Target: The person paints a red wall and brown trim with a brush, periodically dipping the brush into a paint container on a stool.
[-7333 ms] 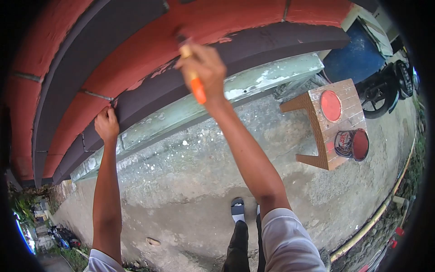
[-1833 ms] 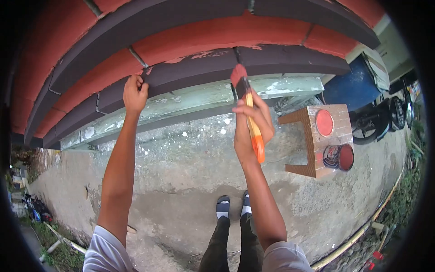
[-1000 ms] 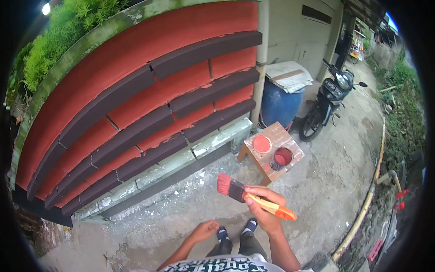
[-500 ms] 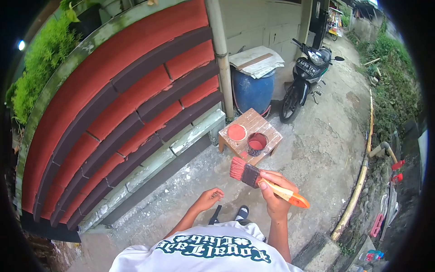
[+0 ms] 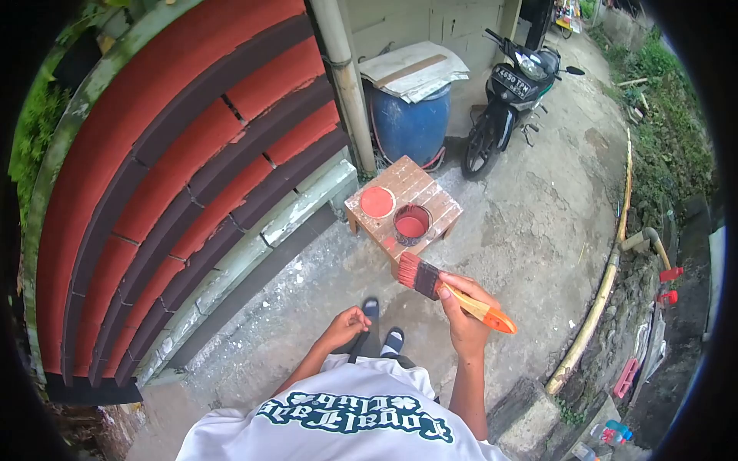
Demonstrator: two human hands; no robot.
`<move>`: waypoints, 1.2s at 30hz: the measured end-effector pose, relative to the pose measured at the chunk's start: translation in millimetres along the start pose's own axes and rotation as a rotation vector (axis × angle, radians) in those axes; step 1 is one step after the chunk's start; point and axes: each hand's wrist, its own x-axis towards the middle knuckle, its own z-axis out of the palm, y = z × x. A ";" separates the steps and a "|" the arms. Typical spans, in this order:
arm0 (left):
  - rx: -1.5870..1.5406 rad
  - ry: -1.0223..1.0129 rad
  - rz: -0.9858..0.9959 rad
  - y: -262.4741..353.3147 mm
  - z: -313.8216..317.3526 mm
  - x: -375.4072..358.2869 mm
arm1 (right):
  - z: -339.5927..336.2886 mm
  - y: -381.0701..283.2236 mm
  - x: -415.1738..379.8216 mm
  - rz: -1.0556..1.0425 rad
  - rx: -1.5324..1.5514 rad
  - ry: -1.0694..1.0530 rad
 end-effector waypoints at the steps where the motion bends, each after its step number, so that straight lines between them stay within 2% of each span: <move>1: -0.002 -0.009 -0.002 2.4 -0.2 8.0 | -0.7 3.9 5.1 0.017 -0.012 0.009; 6: 0.037 -0.035 -0.022 9.5 -7.4 71.0 | -2.4 21.6 38.2 0.112 -0.087 0.047; 13: 0.149 -0.141 0.014 57.3 -28.8 161.8 | 16.4 80.2 98.6 0.186 -0.172 0.074; 17: 0.121 -0.159 0.019 75.5 -50.4 199.9 | 34.8 116.7 129.8 0.290 -0.086 0.071; 22: 0.102 -0.126 -0.055 63.6 -82.6 238.9 | 55.6 165.4 164.8 0.400 -0.049 0.047; 24: 0.081 -0.087 -0.060 52.1 -93.1 247.8 | 59.3 196.8 173.9 0.431 -0.081 0.040; 28: 0.112 -0.111 -0.125 42.5 -104.9 260.7 | 59.8 268.7 199.9 0.644 -0.083 -0.039; 33: 0.170 -0.053 -0.206 22.5 -103.7 262.2 | 59.0 376.2 210.1 0.659 -0.008 -0.127; 36: 0.142 0.077 -0.214 -5.3 -95.3 264.3 | 61.6 420.3 216.9 0.671 0.005 -0.203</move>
